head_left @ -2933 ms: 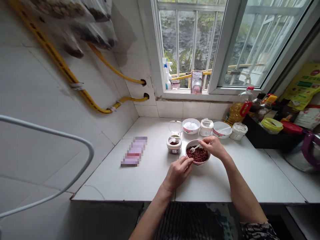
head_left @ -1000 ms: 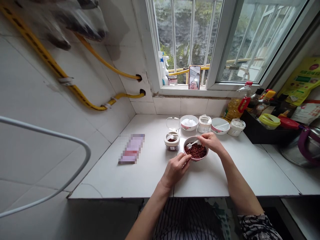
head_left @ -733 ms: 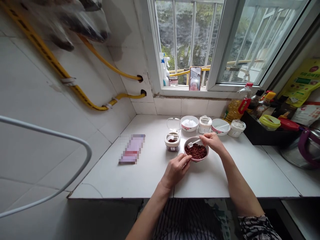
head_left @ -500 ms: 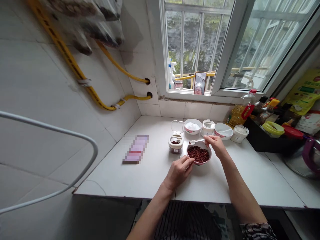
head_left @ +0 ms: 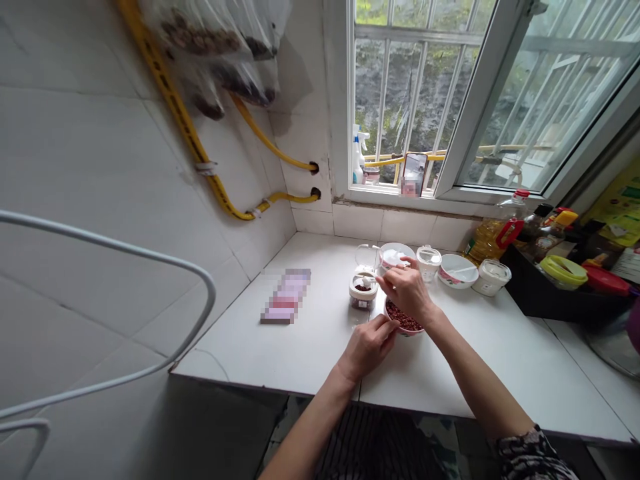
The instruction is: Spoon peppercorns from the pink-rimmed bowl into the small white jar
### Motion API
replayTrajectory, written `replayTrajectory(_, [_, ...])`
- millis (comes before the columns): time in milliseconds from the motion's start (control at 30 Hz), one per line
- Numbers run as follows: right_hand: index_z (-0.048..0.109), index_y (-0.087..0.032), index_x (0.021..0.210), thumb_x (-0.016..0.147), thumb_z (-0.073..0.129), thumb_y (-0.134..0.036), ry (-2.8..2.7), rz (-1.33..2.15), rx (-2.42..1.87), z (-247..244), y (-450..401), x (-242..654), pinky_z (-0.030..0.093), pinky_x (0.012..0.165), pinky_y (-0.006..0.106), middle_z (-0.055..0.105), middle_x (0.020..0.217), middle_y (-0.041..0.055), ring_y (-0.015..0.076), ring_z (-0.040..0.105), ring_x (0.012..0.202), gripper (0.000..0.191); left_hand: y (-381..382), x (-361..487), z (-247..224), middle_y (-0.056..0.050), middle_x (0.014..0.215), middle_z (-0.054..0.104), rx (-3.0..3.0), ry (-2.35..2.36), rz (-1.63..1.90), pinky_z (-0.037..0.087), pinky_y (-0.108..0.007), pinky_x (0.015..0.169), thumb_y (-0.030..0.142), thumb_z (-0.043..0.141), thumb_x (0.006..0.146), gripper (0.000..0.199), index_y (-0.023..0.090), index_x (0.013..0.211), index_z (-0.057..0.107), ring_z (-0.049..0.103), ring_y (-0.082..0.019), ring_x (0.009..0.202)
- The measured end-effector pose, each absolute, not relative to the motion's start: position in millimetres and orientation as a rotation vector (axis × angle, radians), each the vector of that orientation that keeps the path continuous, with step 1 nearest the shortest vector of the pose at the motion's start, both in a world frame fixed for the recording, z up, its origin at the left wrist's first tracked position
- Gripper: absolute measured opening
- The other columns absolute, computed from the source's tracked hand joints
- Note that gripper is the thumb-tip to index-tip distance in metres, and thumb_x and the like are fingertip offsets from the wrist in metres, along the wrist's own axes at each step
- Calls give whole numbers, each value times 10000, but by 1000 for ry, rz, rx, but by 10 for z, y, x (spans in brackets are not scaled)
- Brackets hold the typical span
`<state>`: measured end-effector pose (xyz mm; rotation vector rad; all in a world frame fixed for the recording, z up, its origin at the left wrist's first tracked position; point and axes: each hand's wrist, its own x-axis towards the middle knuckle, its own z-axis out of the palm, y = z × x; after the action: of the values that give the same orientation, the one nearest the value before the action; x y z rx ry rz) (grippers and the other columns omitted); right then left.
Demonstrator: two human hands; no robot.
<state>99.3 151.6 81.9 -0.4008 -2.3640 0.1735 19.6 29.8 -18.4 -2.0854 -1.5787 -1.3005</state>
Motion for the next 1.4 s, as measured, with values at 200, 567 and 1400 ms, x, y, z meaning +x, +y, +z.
replayTrajectory(200, [505,-217,566,971,415,-492,-2218,385,-567,836,1741,1273,396,861,341,575,550,6,156,516,586,497,292,193,-187,-64,883,675,-2102,-1592,-1303,579,-258,686,132,521,930,177,174,1064,628,690,-163,772])
replayTrajectory(567, [428,-218,499,917,523,-400,-2479,144,-700,731,1949,1867,368,791,349,502,470,-5,138,400,500,466,281,174,-187,-60,901,685,-2119,-1572,-1341,588,-246,712,153,492,962,197,183,1098,632,696,-151,790])
replayTrajectory(1400, [307,-214,481,844,488,-487,-2236,828,-765,448,1839,1721,270,510,262,306,471,-43,99,291,483,488,275,180,-173,-57,899,680,-2099,-1539,-1341,571,-235,687,150,492,973,182,173,1100,620,677,-141,768])
